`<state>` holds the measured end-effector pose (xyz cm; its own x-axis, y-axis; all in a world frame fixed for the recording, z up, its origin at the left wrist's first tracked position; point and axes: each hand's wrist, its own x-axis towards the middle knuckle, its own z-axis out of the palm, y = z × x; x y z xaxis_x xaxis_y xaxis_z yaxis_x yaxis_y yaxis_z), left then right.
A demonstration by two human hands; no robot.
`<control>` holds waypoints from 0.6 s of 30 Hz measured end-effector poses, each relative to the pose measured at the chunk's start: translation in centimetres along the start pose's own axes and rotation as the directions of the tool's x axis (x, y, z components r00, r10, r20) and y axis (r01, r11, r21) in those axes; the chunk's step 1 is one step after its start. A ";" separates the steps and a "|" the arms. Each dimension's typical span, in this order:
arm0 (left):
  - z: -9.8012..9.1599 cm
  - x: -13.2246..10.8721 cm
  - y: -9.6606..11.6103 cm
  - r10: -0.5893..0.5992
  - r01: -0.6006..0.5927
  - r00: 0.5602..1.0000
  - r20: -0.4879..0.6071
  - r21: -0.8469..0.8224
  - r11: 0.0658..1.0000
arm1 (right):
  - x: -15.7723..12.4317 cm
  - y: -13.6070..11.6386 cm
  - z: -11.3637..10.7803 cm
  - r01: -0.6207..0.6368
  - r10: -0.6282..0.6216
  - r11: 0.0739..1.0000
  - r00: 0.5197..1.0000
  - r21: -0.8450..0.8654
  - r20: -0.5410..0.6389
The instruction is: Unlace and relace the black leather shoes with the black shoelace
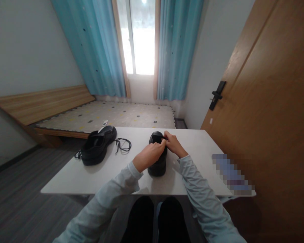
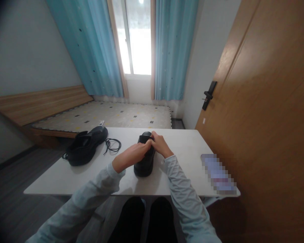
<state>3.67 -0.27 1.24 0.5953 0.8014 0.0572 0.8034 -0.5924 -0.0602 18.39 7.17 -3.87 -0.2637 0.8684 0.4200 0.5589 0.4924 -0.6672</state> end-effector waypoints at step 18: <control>-2.6 -1.4 0.3 -0.087 0.107 0.980 -0.177 0.104 0.989 | 0.0 -0.4 0.0 0.007 -0.008 0.998 1.000 -0.062 -0.018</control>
<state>3.13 -1.82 3.77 0.5161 0.8228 0.2380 0.8564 -0.4917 -0.1575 18.15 7.01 -3.63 -0.2543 0.8631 0.4362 0.6045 0.4940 -0.6250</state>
